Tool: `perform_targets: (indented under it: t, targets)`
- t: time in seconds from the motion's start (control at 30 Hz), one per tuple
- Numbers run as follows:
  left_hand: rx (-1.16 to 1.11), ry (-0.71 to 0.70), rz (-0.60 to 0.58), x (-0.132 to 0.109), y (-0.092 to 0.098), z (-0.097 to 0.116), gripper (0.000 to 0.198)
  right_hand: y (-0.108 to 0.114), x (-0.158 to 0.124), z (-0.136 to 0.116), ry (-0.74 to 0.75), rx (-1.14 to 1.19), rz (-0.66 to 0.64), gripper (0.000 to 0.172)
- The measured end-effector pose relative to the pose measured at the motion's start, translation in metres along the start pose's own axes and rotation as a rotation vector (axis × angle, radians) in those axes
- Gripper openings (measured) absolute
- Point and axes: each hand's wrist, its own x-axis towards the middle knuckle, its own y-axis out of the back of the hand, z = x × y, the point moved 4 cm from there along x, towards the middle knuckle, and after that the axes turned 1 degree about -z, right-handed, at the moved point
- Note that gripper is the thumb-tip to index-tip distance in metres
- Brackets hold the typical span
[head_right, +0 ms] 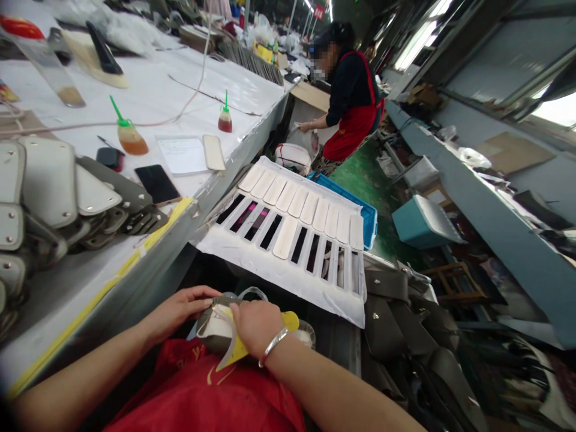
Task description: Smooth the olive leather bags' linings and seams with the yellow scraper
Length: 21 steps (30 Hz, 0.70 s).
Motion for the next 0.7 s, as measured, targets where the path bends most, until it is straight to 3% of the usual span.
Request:
perform_targets:
  t: [0.43, 0.57, 0.7]
  targets:
    - [0.173, 0.003, -0.002, -0.003, -0.001, 0.009, 0.032, 0.014, -0.017, -0.011, -0.052, -0.111, 0.14, 0.048]
    - [0.157, -0.002, -0.02, -0.004, -0.002, 0.007, 0.032, 0.02, -0.014, -0.014, 0.049, -0.138, 0.184, 0.048]
    - [0.133, -0.016, -0.02, -0.005, -0.003, 0.006, 0.029, 0.016, -0.004, -0.005, 0.134, -0.104, 0.101, 0.053]
